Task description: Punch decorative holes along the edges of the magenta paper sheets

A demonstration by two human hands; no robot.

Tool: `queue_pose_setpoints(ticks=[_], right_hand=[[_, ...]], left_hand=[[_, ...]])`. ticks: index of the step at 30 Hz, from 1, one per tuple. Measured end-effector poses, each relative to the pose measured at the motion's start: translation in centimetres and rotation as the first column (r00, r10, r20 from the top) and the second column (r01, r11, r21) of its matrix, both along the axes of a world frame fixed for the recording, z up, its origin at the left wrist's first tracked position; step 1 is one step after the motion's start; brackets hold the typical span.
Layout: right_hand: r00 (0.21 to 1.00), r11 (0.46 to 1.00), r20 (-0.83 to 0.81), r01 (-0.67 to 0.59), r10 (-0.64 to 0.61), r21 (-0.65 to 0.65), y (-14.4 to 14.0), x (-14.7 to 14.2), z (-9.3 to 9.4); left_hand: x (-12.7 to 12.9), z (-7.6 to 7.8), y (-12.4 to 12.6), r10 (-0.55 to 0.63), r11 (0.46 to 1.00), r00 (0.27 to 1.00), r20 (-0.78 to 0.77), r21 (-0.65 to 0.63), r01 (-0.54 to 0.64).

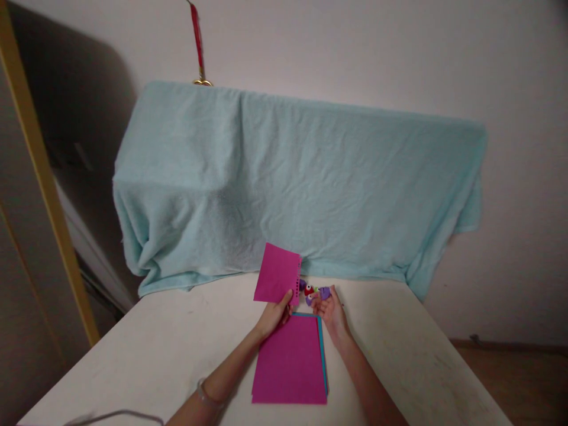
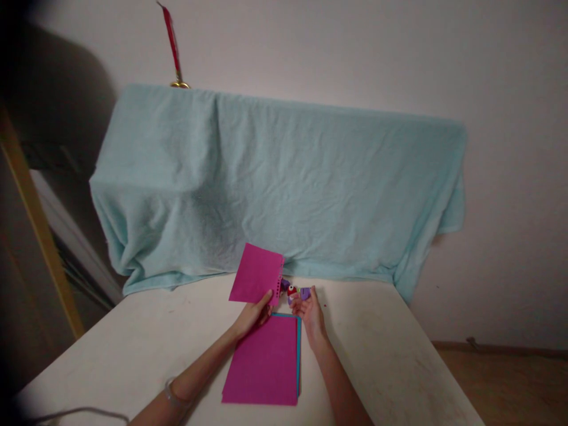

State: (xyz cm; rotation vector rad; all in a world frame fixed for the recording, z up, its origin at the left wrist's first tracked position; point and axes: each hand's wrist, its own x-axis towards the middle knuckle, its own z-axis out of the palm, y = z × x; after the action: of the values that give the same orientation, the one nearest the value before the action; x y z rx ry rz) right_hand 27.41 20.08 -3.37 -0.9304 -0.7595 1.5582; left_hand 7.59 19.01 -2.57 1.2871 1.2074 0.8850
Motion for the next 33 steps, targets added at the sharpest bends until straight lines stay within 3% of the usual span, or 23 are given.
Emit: queue_pose_setpoints(ticks=[13,18,21,25,29,33], right_hand=[[0.995,0.996,0.047,0.089,-0.089,0.003,0.2,0.8,0.8],[0.923,0.947,0.212,0.310,-0.322,0.088,0.2,2.7,1.5],[0.864,0.941,0.372,0.307,-0.339,0.145,0.1,3.7,1.7],[0.710,0.931,0.603,0.256,-0.363,0.259,-0.4,4.0,1.9],[0.465,0.873,0.742,0.187,-0.483,0.450,-1.0,3.6,2.2],[0.250,0.878,0.843,0.097,-0.477,0.468,-1.5,3.1,2.3]], left_hand=[[0.0,-0.6,0.3,0.005,1.000,1.000,-0.028,-0.017,-0.005],[-0.1,-0.1,0.0,0.075,0.996,0.996,-0.037,0.046,-0.073],[-0.4,0.4,-0.1,0.190,0.979,0.980,-0.055,0.081,-0.185],[-1.0,0.7,0.2,0.304,0.950,0.951,-0.064,0.091,-0.298],[-1.6,0.2,0.6,0.370,0.929,0.927,-0.066,0.048,-0.368],[-2.1,-0.8,1.2,0.452,0.892,0.892,-0.005,0.015,-0.452]])
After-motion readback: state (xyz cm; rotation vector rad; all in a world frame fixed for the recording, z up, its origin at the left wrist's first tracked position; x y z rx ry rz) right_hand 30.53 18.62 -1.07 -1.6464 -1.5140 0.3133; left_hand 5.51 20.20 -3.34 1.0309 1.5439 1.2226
